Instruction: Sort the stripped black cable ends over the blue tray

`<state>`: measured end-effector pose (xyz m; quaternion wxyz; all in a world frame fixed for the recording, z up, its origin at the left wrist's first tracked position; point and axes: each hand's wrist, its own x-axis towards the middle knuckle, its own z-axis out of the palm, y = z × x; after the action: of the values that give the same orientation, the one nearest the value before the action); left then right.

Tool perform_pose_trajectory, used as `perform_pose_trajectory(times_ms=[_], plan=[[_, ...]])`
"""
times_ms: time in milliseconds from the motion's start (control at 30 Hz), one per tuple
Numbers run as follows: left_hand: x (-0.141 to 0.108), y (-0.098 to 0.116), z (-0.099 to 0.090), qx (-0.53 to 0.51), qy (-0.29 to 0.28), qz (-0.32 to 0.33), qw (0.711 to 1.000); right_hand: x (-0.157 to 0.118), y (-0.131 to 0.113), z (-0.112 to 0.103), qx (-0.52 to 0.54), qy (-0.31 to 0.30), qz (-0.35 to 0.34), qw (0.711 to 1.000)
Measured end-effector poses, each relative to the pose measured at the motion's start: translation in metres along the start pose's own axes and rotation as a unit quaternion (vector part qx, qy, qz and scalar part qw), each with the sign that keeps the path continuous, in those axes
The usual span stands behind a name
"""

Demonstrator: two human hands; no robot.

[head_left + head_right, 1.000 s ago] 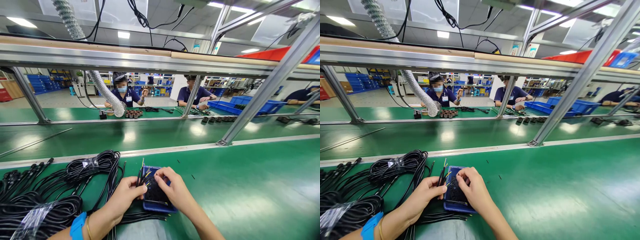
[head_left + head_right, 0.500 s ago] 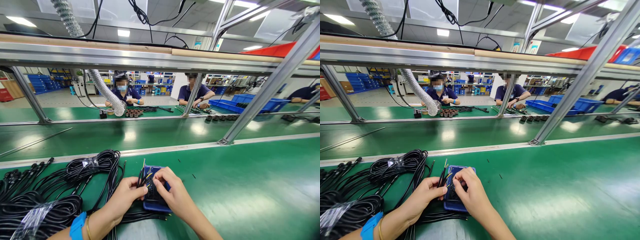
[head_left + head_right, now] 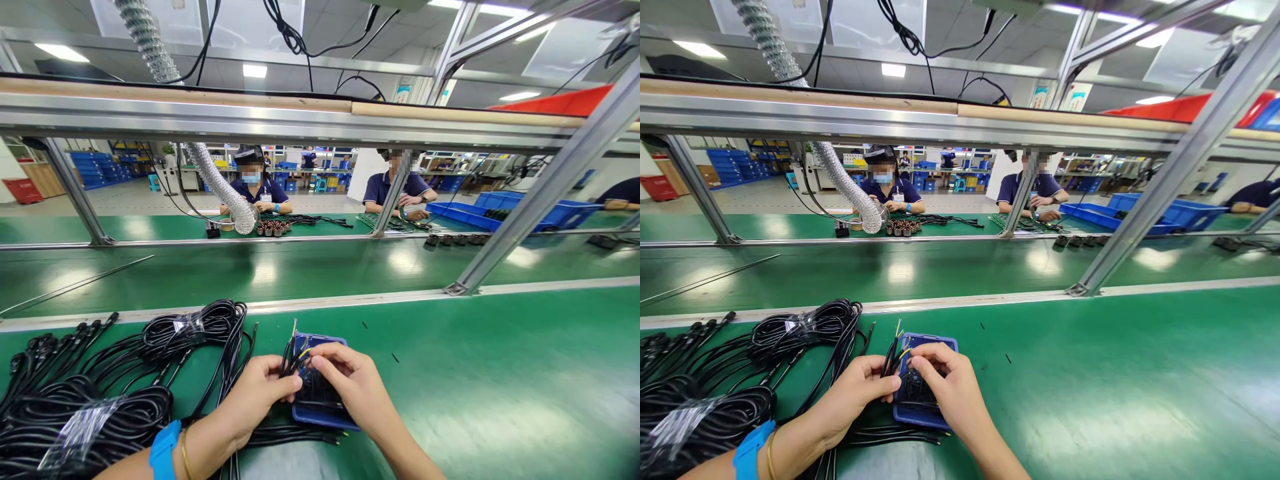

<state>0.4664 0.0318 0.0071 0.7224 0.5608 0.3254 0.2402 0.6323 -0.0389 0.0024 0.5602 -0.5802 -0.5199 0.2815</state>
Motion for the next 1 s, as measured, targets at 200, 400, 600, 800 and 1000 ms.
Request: perform_pose_trajectory(times_ms=[200,400,600,800,1000], plan=[[-0.0023,0.0046,0.0024,-0.007,0.002,-0.004,1.000,-0.0010,-0.0033,-0.0003,-0.077,0.015,-0.044,0.996],[-0.0021,0.0041,0.0025,-0.011,0.002,-0.006,1.000,-0.0021,-0.0058,-0.0002,-0.096,0.019,-0.060,0.993],[-0.0015,0.0025,0.0016,-0.007,-0.001,-0.009,1.000,-0.0012,-0.0065,0.0003,-0.106,0.018,-0.072,0.992],[-0.0003,0.0008,0.0008,-0.008,-0.003,-0.007,1.000,-0.0023,-0.0051,-0.0001,-0.112,0.022,-0.070,0.991],[-0.0015,-0.0002,0.0008,-0.011,0.001,-0.007,1.000,-0.0030,-0.0029,0.0011,-0.113,-0.023,-0.071,0.991]])
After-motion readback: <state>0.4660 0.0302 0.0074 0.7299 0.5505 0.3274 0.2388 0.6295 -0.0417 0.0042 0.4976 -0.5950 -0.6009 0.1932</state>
